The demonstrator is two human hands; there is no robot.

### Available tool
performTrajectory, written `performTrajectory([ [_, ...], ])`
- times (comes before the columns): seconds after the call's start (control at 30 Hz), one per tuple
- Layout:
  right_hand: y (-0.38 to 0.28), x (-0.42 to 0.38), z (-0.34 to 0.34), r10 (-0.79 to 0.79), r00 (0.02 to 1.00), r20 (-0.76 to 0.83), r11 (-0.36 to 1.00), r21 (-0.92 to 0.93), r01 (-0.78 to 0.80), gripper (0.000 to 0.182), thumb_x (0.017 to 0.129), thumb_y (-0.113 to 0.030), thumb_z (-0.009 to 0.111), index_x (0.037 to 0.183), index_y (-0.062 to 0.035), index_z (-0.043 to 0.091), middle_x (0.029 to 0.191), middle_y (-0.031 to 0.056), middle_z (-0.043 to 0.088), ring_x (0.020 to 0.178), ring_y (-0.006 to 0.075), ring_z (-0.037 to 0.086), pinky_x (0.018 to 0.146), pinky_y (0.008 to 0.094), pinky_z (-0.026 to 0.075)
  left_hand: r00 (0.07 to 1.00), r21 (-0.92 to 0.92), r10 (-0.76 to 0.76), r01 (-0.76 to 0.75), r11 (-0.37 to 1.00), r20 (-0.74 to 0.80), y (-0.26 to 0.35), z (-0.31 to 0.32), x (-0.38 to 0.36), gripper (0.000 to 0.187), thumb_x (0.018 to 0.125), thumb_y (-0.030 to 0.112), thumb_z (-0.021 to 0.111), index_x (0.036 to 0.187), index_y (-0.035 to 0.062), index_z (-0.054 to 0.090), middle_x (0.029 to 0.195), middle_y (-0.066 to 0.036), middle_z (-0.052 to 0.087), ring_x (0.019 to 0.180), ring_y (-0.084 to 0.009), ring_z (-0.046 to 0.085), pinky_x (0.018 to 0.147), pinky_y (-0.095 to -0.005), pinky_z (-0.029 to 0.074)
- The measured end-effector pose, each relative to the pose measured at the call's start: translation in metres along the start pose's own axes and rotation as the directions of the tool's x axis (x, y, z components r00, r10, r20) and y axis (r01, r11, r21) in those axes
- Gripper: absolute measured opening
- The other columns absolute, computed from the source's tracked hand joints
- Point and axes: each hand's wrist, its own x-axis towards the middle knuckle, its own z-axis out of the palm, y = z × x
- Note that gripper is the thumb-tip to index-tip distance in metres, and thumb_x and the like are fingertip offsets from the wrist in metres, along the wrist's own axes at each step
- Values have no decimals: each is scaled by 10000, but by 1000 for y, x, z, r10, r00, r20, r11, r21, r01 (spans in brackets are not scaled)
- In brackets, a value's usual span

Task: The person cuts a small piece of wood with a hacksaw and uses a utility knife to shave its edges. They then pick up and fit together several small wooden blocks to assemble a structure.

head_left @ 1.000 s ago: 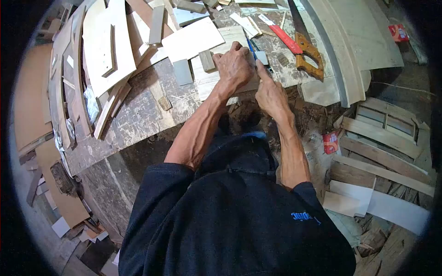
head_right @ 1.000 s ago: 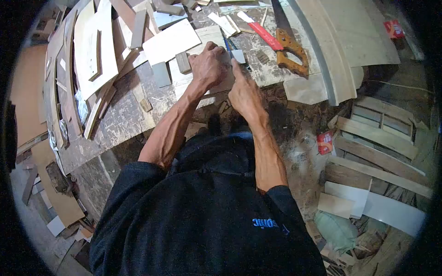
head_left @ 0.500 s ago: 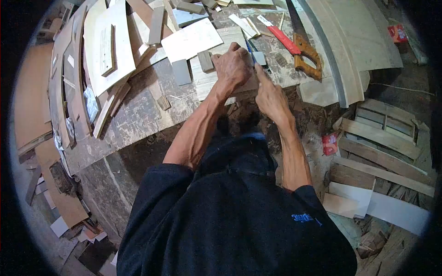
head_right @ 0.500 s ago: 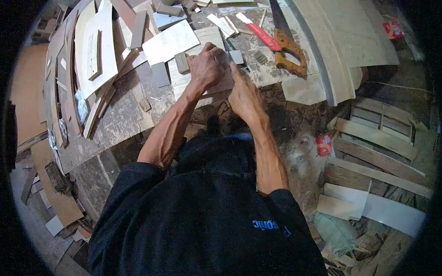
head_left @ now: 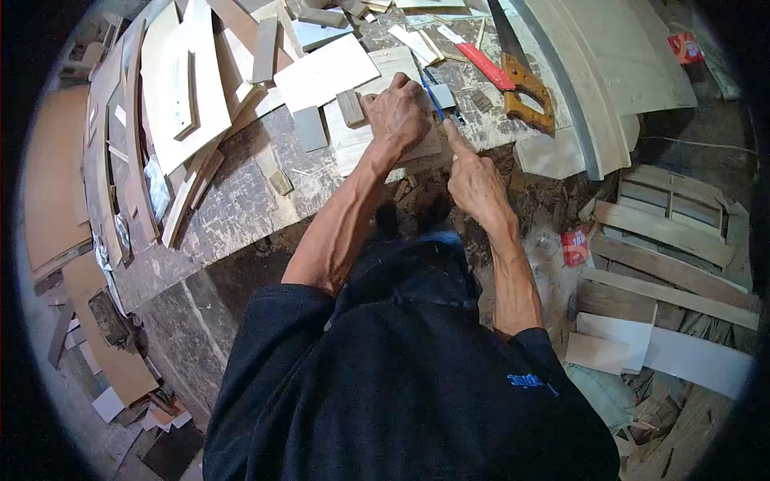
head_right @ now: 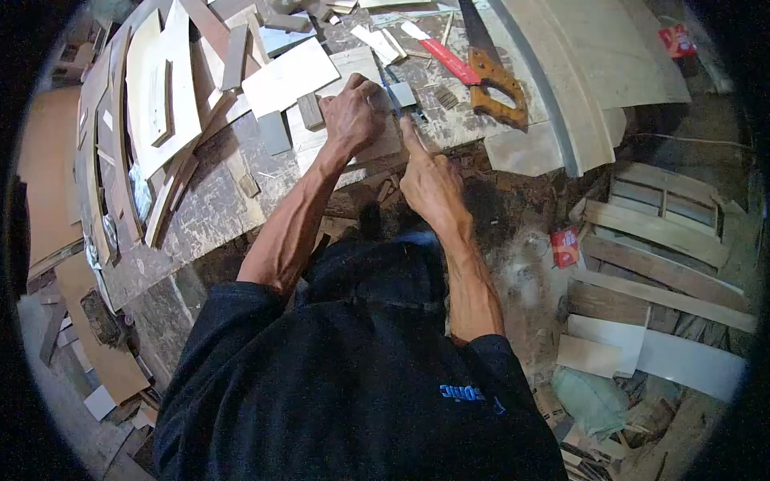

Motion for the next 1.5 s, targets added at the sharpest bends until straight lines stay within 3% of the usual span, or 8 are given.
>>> performTrajectory([
  [0.57,22,23,26,-272,936,-222,958,27,285,682,845,-17,415,1509,-160,349,1053,377,617,1029,531,597,895,563,475,996,78,-49,44,996,68,0,2,3,386,719,260,750,1095,180,717,1173,1,609,948,-273,670,905,-566,361],
  [0.7,-16,27,-4,50,995,89,999,-4,-50,594,928,-25,429,1508,-128,352,1105,342,616,996,489,627,830,531,492,995,18,28,-26,1000,-92,-1,8,-3,245,695,177,696,925,94,715,1031,-50,608,885,-308,673,865,-522,333],
  [0.8,21,33,28,-281,938,-203,956,23,292,624,910,-12,436,1513,-139,336,1018,358,623,910,523,617,788,557,487,997,19,33,-32,999,-72,0,7,-2,246,690,172,708,924,97,716,1027,-44,606,875,-301,672,853,-497,335],
  [1.0,-11,34,1,38,995,96,999,-18,-36,584,932,-57,410,1508,-130,345,1186,324,586,989,518,599,847,552,480,999,84,-43,41,996,16,4,0,-2,399,672,210,770,1066,169,724,1124,-4,615,935,-264,667,889,-502,369],
  [1.1,11,20,19,-352,890,-289,934,-43,356,569,938,-60,413,1501,-121,355,1079,330,624,925,523,611,796,555,489,999,44,-12,13,999,-30,3,2,-2,368,686,210,760,1050,165,723,1122,-4,618,938,-267,667,884,-509,367],
  [1.23,-19,24,-6,38,996,81,992,114,-47,654,855,24,451,1492,-100,369,1306,333,523,1160,507,534,961,505,467,999,85,-31,29,996,26,2,1,-2,364,695,221,759,1054,177,725,1151,-1,617,961,-270,668,883,-516,363],
  [1.27,-2,33,8,-81,997,8,996,42,81,592,933,-64,422,1515,-130,337,868,362,618,830,528,625,728,557,486,1000,63,-30,30,998,8,1,1,-3,364,690,206,763,1052,178,725,1147,3,615,960,-270,667,887,-517,360],
  [1.5,-3,27,9,-48,999,-20,996,73,49,642,921,-71,445,1534,-201,309,925,368,625,881,518,626,761,550,487,998,30,-56,55,998,30,2,-3,-3,435,635,178,805,1064,184,728,1154,17,611,953,-265,664,902,-499,352],
])
